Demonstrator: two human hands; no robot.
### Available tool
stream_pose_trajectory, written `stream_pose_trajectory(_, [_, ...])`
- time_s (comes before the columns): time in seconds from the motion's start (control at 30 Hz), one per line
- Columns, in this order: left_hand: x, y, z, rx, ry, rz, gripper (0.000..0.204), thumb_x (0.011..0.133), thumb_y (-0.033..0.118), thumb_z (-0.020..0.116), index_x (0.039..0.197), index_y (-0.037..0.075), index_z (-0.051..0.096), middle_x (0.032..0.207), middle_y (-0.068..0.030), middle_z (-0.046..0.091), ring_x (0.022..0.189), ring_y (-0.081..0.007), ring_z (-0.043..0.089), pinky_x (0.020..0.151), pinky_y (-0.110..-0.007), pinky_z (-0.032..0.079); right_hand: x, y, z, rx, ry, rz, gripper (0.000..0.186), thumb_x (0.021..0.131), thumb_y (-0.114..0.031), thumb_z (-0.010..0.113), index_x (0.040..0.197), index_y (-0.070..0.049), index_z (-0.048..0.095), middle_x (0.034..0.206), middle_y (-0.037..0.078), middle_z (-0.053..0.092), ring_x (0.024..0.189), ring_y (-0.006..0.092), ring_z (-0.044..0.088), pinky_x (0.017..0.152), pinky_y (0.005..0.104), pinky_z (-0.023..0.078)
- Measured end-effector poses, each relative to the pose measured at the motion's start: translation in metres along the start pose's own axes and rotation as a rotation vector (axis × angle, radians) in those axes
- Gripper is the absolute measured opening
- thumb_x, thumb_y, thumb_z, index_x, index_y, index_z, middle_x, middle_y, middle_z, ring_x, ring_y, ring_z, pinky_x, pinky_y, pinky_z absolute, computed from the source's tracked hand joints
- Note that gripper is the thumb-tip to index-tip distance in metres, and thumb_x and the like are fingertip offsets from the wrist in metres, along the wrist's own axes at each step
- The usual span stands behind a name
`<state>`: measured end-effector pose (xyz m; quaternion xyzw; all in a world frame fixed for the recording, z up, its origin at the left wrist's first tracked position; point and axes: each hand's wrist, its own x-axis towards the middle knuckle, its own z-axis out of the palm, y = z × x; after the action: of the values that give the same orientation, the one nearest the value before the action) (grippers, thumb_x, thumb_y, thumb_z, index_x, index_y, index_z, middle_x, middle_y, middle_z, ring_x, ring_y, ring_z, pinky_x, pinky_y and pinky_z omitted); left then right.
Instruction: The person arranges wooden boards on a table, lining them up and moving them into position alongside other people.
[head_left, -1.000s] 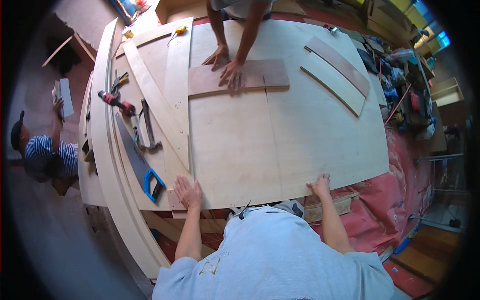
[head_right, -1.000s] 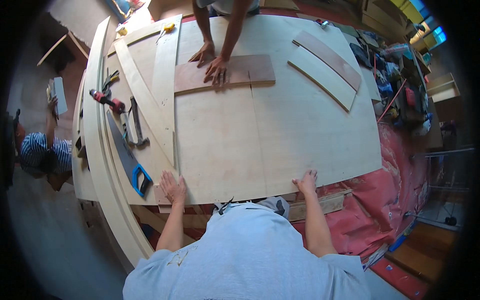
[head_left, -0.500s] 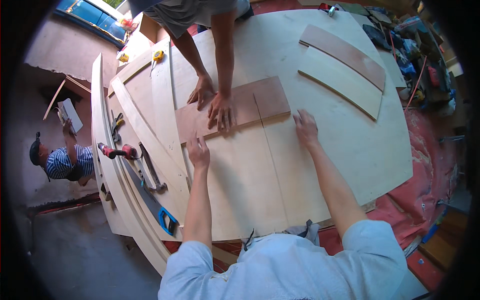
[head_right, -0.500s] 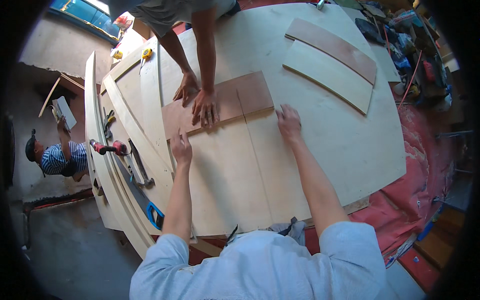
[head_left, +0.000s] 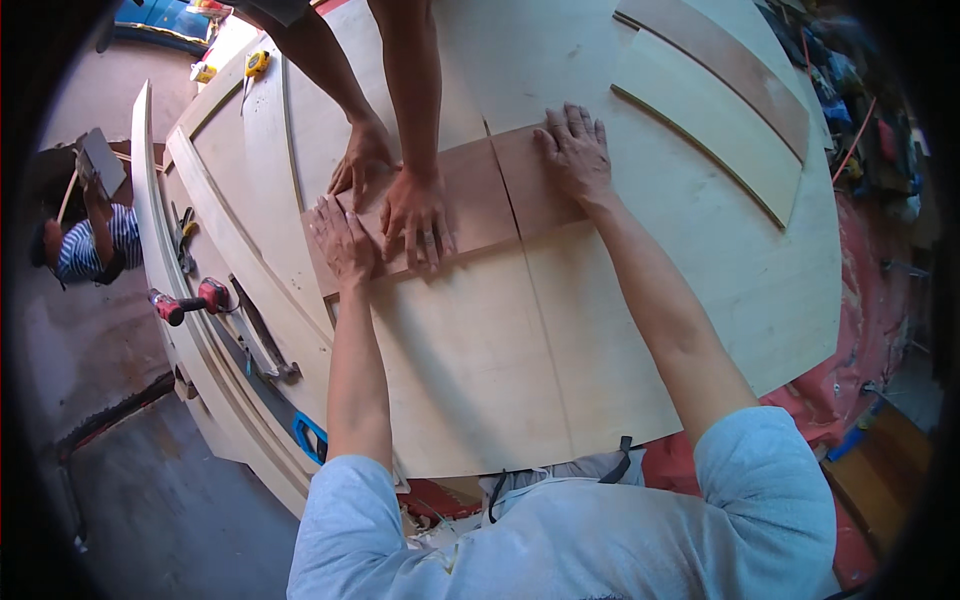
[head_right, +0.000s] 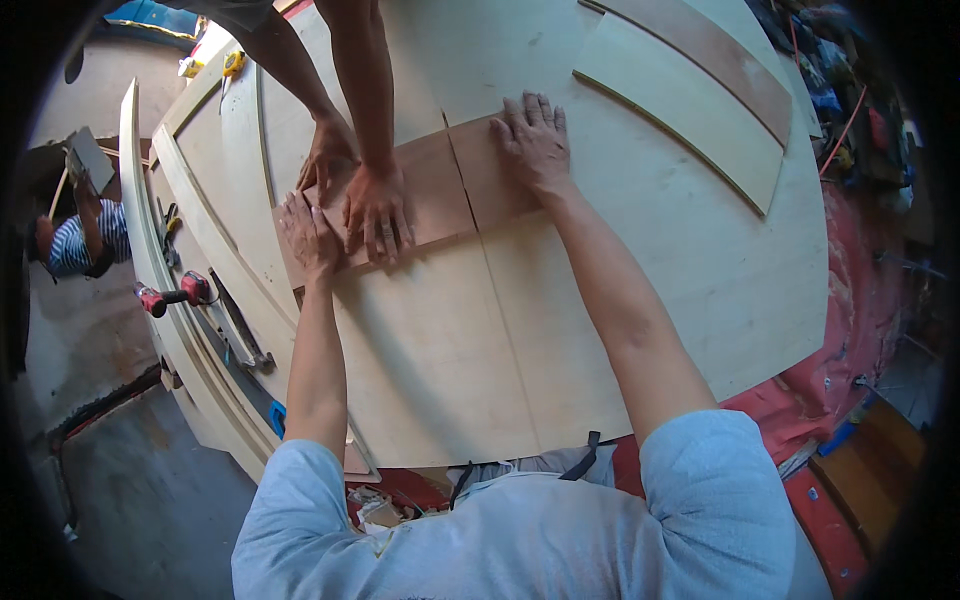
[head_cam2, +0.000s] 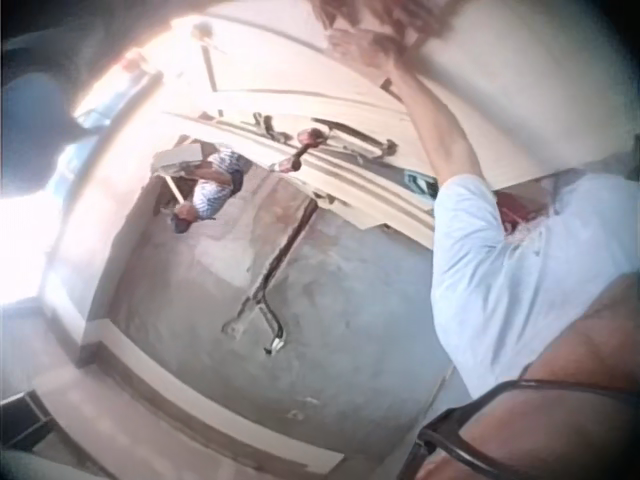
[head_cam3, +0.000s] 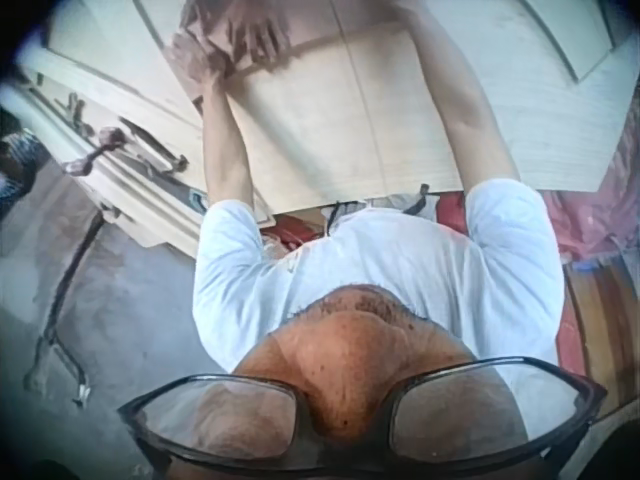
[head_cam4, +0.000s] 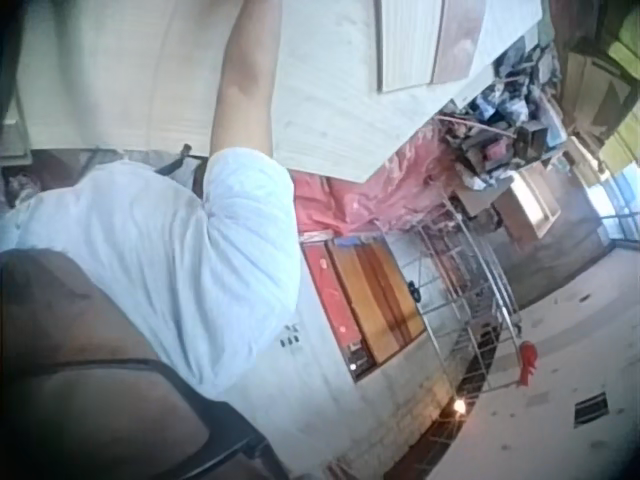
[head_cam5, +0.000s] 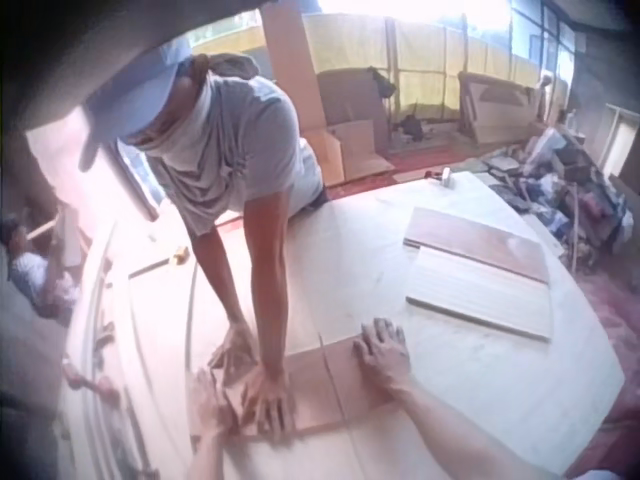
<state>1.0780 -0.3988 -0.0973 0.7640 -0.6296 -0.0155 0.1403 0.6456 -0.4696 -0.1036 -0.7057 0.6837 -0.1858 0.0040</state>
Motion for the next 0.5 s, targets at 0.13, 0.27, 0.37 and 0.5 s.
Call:
stream_pose_trajectory(0.13, [-0.026,0.006,-0.011,-0.024,0.001,-0.017,0.061,0.110,0.029,0.037,0.164,0.000,0.031,0.171,-0.0189,0.029,0.161,-0.0383,0.020,0.131,-0.051,0.011,-0.015,0.000,-0.013,0.014,-0.035,0.003,0.060,0.107,-0.056,0.047,0.151,-0.016,0.057,0.162,0.017,0.046,0.152,0.0370,0.040,0.126,0.0571,0.025])
stream_pose_trajectory(0.27, [-0.045,0.009,-0.020,0.004,-0.024,-0.033,0.062,0.110,0.029,0.038,0.164,0.001,0.030,0.171,-0.0188,0.029,0.160,-0.0381,0.021,0.131,-0.050,0.011,-0.031,-0.006,-0.027,0.034,-0.041,0.015,0.057,0.107,-0.052,0.050,0.149,-0.014,0.058,0.160,0.018,0.047,0.151,0.0376,0.041,0.126,0.0570,0.025])
stream_pose_trajectory(0.37, [-0.053,0.012,-0.024,0.020,-0.046,-0.055,0.061,0.110,0.029,0.038,0.164,0.001,0.030,0.171,-0.0188,0.030,0.160,-0.0382,0.022,0.131,-0.050,0.012,-0.045,-0.007,-0.041,0.030,-0.087,0.015,0.054,0.107,-0.049,0.051,0.147,-0.013,0.059,0.159,0.019,0.048,0.150,0.0384,0.042,0.126,0.0573,0.025])
stream_pose_trajectory(0.5, [-0.092,0.015,-0.032,0.032,-0.031,-0.043,0.061,0.109,0.027,0.040,0.164,0.001,0.032,0.170,-0.0190,0.032,0.159,-0.0385,0.024,0.131,-0.052,0.014,-0.108,-0.003,-0.071,0.043,-0.101,-0.006,0.053,0.108,-0.048,0.051,0.145,-0.012,0.060,0.160,0.019,0.047,0.150,0.0389,0.042,0.125,0.0579,0.026])
